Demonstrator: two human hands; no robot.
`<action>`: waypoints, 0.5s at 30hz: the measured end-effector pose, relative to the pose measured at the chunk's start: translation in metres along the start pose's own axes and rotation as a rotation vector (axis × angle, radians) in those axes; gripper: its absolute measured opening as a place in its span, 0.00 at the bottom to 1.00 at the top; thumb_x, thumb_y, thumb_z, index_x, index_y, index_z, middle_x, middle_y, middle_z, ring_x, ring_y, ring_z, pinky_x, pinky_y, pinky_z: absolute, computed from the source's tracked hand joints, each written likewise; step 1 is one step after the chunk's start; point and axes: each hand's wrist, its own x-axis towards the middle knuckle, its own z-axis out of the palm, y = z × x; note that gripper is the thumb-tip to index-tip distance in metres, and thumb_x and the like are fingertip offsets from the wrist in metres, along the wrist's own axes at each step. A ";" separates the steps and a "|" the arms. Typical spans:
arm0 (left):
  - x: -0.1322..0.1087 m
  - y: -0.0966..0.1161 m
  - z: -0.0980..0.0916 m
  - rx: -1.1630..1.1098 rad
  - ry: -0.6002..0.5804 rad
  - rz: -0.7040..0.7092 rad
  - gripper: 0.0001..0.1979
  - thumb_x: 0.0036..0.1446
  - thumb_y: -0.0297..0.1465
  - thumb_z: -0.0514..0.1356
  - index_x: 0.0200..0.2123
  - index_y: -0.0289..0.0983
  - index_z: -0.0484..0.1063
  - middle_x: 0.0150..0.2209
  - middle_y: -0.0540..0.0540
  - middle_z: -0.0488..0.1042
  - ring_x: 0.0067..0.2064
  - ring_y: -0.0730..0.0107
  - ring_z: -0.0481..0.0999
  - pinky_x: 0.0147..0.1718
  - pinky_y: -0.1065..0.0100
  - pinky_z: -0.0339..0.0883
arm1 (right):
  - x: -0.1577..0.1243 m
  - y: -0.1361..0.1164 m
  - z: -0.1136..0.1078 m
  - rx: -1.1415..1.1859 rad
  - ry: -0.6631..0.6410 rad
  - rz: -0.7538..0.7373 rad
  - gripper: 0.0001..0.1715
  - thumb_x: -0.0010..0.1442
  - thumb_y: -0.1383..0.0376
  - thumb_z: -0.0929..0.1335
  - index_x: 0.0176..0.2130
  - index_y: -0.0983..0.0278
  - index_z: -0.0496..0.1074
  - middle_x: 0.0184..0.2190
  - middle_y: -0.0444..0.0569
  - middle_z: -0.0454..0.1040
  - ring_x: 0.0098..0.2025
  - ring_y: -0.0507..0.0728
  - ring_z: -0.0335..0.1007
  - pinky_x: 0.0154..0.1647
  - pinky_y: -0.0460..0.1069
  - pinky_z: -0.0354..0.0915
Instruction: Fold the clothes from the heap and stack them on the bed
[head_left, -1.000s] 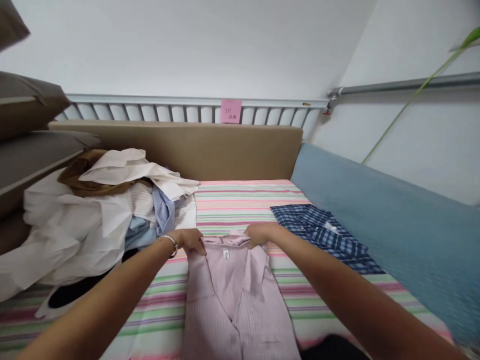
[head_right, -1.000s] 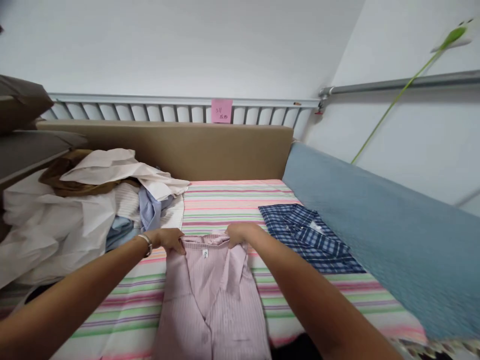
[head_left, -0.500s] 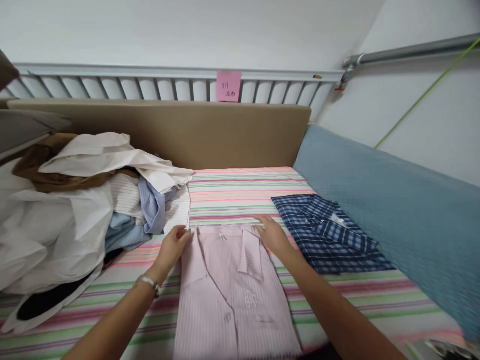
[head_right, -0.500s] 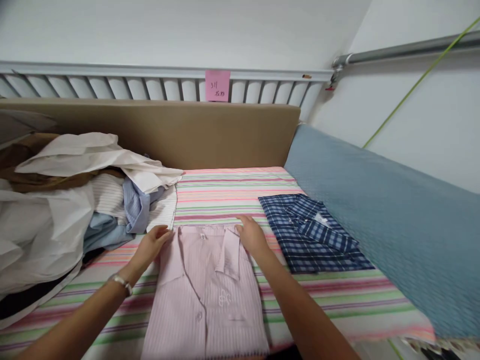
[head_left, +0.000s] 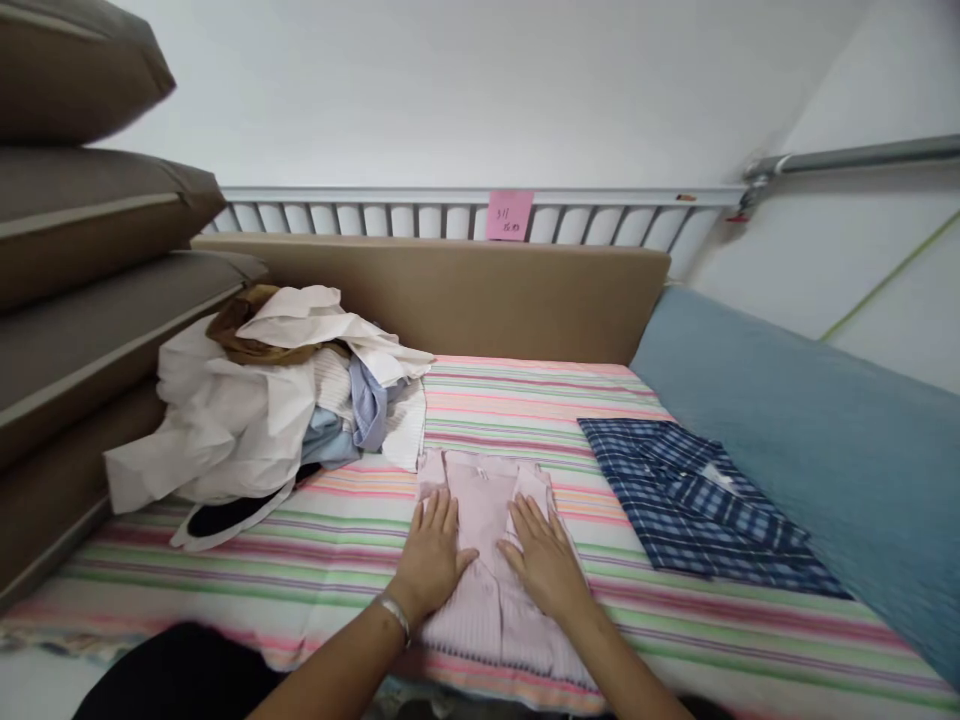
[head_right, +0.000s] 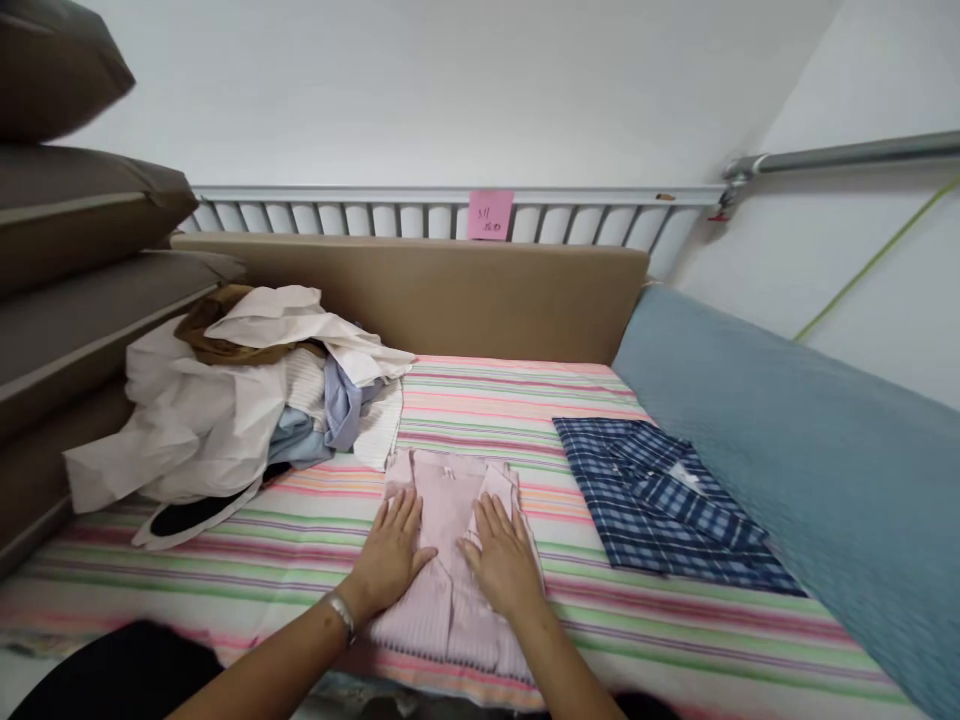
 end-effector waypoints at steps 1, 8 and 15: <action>0.000 0.000 -0.001 -0.013 -0.009 -0.005 0.37 0.57 0.48 0.49 0.62 0.28 0.51 0.64 0.33 0.49 0.65 0.49 0.45 0.61 0.48 0.43 | 0.001 -0.001 -0.001 0.007 -0.001 0.002 0.37 0.61 0.50 0.56 0.61 0.70 0.53 0.63 0.55 0.50 0.66 0.61 0.40 0.64 0.63 0.39; -0.020 -0.028 -0.011 -0.605 0.202 -0.261 0.29 0.57 0.40 0.52 0.59 0.35 0.55 0.62 0.37 0.55 0.64 0.57 0.52 0.60 0.53 0.48 | -0.022 0.007 -0.014 0.349 0.229 0.187 0.31 0.59 0.54 0.57 0.55 0.69 0.64 0.60 0.58 0.58 0.63 0.60 0.51 0.62 0.57 0.51; -0.005 -0.057 -0.031 -1.240 0.123 -0.745 0.28 0.45 0.47 0.60 0.41 0.29 0.69 0.43 0.35 0.75 0.43 0.61 0.76 0.41 0.66 0.69 | -0.029 0.041 -0.025 0.687 0.199 0.631 0.31 0.54 0.47 0.56 0.43 0.63 0.73 0.43 0.53 0.76 0.49 0.63 0.69 0.48 0.55 0.64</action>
